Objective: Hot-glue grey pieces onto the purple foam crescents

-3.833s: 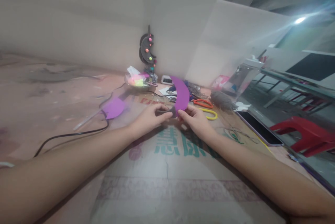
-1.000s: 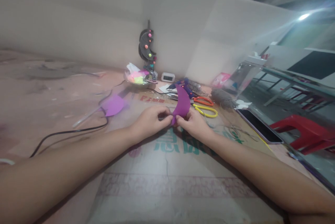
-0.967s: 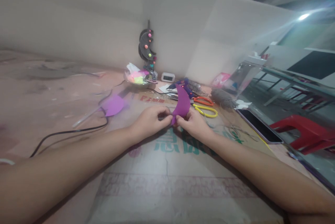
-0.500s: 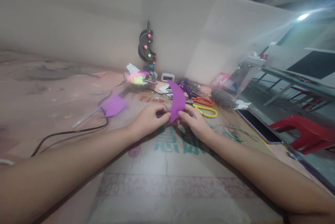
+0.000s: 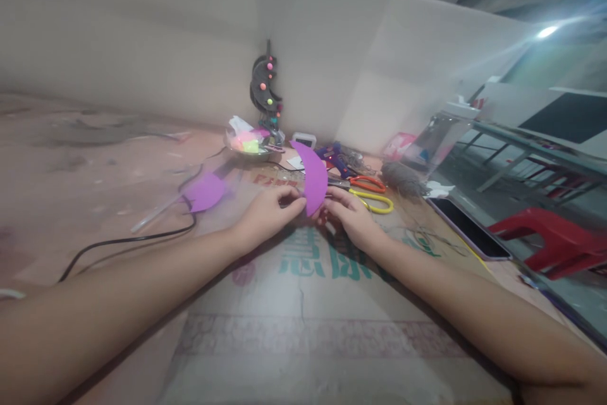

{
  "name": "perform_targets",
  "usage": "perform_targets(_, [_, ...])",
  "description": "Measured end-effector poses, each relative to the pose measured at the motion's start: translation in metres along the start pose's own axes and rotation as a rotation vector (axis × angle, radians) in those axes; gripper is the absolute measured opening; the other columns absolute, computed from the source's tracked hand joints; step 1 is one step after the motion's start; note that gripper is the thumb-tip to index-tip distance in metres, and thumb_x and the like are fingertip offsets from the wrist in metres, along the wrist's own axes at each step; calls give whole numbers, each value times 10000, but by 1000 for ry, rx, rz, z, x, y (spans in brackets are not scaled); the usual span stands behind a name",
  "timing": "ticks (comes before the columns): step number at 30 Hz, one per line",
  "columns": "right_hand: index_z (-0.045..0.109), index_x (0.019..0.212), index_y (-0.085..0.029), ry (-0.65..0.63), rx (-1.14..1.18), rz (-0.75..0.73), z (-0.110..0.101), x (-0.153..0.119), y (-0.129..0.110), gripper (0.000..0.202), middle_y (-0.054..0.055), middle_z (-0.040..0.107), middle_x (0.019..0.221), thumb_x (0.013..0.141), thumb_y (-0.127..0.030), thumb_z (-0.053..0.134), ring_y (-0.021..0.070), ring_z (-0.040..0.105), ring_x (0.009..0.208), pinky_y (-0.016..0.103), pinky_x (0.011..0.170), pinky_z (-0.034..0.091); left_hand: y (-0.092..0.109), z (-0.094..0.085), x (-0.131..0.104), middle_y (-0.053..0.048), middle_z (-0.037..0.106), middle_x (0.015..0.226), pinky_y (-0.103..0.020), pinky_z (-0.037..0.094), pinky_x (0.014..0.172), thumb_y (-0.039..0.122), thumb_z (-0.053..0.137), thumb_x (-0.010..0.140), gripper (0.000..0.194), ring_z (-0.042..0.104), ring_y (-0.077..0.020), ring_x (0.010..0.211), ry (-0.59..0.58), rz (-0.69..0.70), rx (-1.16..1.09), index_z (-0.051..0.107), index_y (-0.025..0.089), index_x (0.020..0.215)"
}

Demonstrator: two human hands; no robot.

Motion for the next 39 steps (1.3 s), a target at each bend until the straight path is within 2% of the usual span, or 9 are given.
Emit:
perform_targets(6, [611,943,-190,63,61,55,-6,5,6,175,-14,668,654,807,-293,572,97,568,539,206,507,432,-7,-2,3,28,546,588,-222,357,523,396,515,844,261,477,-119,550,72,-103,-83,589,170,737])
perform_targets(12, [584,853,-179,46,83,54,-6,6,6,176,-2,678,671,797,-341,623,94,591,549,211,534,462,-5,-3,3,35,522,560,-214,334,494,385,513,843,259,449,-109,516,54,-106,-86,572,169,713])
perform_targets(18, [534,793,-185,73,43,129,-4,6,6,299,11,691,665,753,-438,689,111,610,526,188,443,415,-3,-2,3,19,564,631,-219,349,513,382,519,844,263,467,-111,552,33,-88,-68,587,159,722])
perform_targets(23, [549,735,-177,103,-26,61,-7,5,4,373,1,644,604,840,-534,558,98,576,514,210,497,445,-4,0,2,10,590,680,-230,379,570,381,516,855,264,511,-125,622,-23,-33,-52,604,160,741])
perform_targets(27, [592,890,-184,149,-57,22,-9,5,4,339,-53,574,569,783,-502,642,81,489,452,200,428,399,-5,1,1,8,618,722,-236,398,628,388,526,858,271,531,-129,670,-81,18,-55,616,160,741])
perform_targets(30, [582,852,-180,124,-85,53,-7,4,3,314,-73,531,532,755,-462,680,64,428,404,184,374,340,-5,3,0,-13,658,795,-244,417,650,396,530,855,271,565,-147,722,-119,26,-90,655,161,809])
perform_targets(35, [510,839,-201,112,51,33,-6,2,1,280,-45,623,585,788,-430,662,82,534,464,188,445,406,-5,-1,2,-49,675,850,-247,424,599,455,612,796,389,591,-164,719,18,-107,-147,646,158,1045])
perform_targets(37, [506,849,-200,105,121,39,-7,3,2,278,-25,657,629,789,-417,668,92,571,496,199,475,441,-6,-4,4,-24,639,728,-236,397,556,476,611,793,381,561,-145,642,65,-159,-166,648,150,985])
perform_targets(39, [517,868,-192,99,163,46,-8,3,2,276,-4,680,664,789,-406,673,100,598,523,213,507,472,-8,-6,6,2,587,647,-229,373,537,494,595,801,357,525,-128,595,49,-183,-189,643,145,859])
Point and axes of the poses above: each hand's wrist, its own x-axis towards the middle knuckle, its own z-axis out of the palm, y = z × x, the point moved 1 cm from there along x, towards the middle knuckle
